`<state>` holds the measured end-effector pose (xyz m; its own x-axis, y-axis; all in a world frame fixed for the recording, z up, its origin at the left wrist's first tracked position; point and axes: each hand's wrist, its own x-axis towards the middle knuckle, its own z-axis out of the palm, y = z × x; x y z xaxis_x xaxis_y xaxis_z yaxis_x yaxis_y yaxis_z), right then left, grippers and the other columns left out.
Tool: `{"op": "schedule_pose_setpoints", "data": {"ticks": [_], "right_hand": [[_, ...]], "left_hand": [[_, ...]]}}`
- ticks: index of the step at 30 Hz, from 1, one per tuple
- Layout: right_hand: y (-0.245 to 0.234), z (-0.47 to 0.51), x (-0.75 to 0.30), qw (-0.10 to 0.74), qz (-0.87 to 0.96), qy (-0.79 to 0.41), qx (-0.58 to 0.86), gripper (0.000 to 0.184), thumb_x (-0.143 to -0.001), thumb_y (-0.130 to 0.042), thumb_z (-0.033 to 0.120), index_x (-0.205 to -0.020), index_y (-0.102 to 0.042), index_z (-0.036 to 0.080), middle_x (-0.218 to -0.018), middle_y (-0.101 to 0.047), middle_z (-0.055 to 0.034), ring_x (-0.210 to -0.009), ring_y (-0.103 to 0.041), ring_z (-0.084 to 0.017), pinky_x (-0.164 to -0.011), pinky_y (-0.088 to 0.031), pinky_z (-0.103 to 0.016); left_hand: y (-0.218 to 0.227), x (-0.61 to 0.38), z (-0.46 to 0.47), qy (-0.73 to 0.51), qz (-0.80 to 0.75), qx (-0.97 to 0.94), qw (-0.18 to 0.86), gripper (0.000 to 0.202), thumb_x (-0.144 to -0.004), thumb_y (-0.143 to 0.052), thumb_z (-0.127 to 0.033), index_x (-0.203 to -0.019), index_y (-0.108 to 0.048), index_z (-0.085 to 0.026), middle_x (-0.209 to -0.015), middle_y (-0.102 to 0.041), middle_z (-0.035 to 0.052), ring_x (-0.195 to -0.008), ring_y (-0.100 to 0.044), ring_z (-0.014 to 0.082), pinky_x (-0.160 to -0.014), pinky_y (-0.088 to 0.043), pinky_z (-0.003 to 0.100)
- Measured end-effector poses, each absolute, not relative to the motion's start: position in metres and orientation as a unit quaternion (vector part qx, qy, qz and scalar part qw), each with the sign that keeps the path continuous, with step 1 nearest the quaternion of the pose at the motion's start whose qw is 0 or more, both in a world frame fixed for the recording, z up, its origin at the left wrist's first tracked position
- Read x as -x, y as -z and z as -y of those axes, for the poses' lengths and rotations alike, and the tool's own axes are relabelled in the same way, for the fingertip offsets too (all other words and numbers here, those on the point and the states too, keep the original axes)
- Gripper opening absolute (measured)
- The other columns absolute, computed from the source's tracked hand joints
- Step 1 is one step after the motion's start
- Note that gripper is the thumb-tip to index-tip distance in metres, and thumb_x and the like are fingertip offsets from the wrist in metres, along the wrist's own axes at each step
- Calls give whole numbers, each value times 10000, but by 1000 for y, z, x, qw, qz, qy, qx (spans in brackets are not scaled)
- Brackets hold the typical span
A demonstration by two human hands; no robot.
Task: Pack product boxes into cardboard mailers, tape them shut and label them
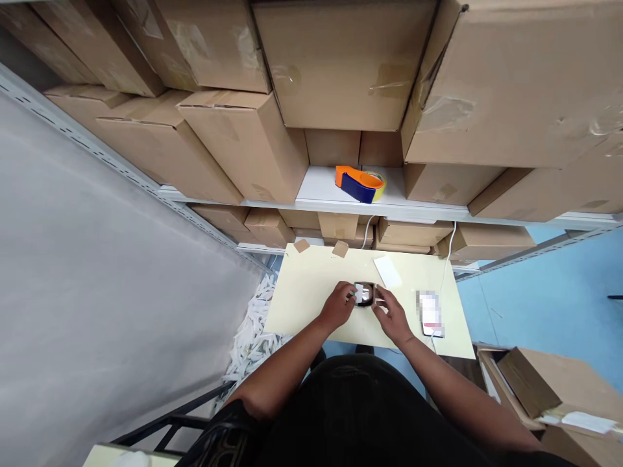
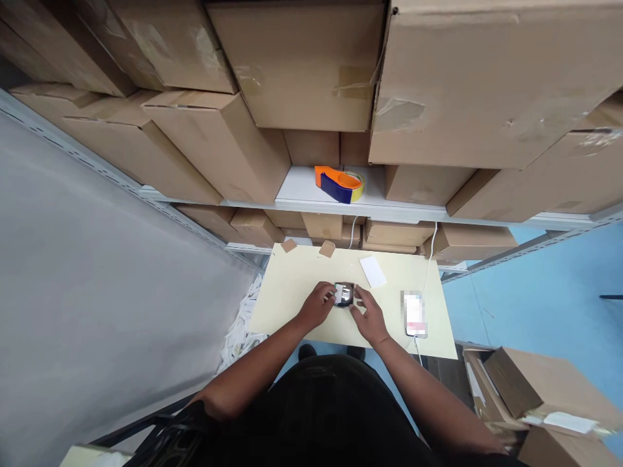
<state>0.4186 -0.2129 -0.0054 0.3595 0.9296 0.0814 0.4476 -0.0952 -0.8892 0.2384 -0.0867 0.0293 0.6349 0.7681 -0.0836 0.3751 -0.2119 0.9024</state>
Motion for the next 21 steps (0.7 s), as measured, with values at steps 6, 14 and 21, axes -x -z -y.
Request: {"op": "schedule_pose_setpoints", "data": {"ticks": [6,14,21], "right_hand": [[1,205,-412,389,566,-194,701,400,-943,-608,374,-1315,-643,232,-1485,-522,-156,-1318,-580,-306,-1096,-517,-529],[31,204,-423,357,499,-343,711,810,-798,-674,274,-1552,-379,248,-1426,-599,-135,-1184,-661,-289,-998,-555,-505],[58,173,-400,275,487,-405,723,778,-759,-691,227,-1494,-437,219,-1298,-684,-119,-1133,-695,-301,-972,-540,-456]], "left_hand": [[-27,-248,80,-162,-434,-713,526,486,-846,-669,-198,-1309,-526,-224,-1277,-587,78,-853,-660,148,-880,-558,350],[15,-229,116,-176,-407,-636,631,737,-845,-687,-250,-1508,-368,-216,-1555,-453,175,-1327,-550,296,-963,-537,403],[31,-217,120,-144,-449,-610,637,970,-750,-769,-185,-1595,-295,-229,-1601,-425,192,-1406,-492,374,-990,-529,459]]}}
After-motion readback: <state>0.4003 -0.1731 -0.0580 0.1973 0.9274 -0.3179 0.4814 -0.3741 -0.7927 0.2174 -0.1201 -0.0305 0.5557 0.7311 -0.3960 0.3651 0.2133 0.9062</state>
